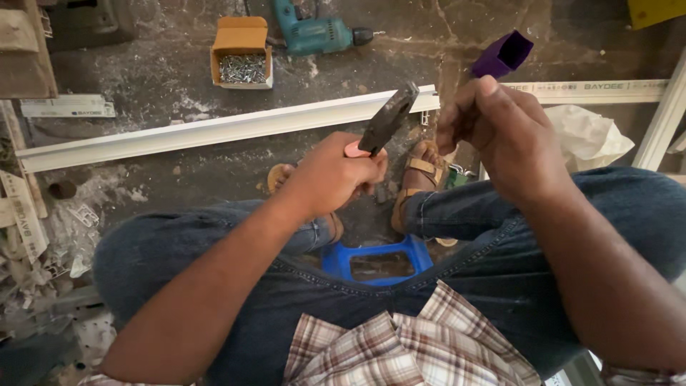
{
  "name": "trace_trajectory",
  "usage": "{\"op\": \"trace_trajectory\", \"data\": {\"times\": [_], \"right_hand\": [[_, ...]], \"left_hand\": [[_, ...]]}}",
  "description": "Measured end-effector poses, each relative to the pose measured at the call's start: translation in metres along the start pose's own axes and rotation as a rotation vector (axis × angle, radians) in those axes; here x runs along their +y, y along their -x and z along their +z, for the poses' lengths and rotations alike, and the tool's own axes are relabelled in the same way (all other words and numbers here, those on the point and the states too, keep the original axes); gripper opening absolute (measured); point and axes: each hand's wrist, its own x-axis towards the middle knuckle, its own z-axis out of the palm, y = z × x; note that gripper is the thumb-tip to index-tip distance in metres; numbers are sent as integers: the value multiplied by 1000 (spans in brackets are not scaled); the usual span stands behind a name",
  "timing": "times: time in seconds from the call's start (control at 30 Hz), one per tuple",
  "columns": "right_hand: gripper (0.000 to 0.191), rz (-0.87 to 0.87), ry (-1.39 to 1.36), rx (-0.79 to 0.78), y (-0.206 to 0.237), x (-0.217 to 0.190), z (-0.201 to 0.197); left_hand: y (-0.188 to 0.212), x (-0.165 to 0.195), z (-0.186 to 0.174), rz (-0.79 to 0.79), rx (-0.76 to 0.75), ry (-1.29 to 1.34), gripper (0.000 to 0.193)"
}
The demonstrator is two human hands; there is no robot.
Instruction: The person assembles a white window frame by attaching metal brackets to a long profile. They use pliers to adjust the brackets, then a corded drill to drive screws into the profile, securing the brackets in place.
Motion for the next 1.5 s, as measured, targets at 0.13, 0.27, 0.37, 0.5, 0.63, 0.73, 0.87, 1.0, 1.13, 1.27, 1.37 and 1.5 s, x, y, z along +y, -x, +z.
{"op": "trace_trajectory", "data": {"times": [0.13,0.27,0.37,0.5,0.63,0.73,0.87,1.0,1.13,1.27,1.37,1.5], "right_hand": [[50,-47,186,12,5,1,-7],[44,-65,124,76,10,12,-20],[40,-96,74,40,-2,22,-30],[37,43,522,36,-28,46,-29],[38,348,1176,-291,-51,97,-21],[33,310,1529,-603,-71,153,-23],[29,26,1765,-895,-95,253,-21],[32,-418,1427,-941,-97,338,-8],[27,-565,1727,-1119,-73,386,4],[30,-553,1792,-1056,-67,394,3],[39,-578,1756,-1023,-74,393,0],[38,-520,1674,-954,-79,391,1]], "left_hand": [[-3,0,5,-48,30,6,11],[-14,-9,-3,-30,213,272,16],[-20,-12,-32,185,330,390,14],[4,-12,-97,292,253,744,8],[43,-34,-165,450,354,876,5],[69,-66,-230,514,554,849,8],[97,-149,-306,398,978,703,15],[102,-274,-315,-126,1222,385,22],[74,-387,-266,-573,1005,24,29],[32,-427,-227,-768,767,-498,36],[18,-422,-215,-875,740,-708,40],[27,-410,-214,-936,895,-687,44]]}}
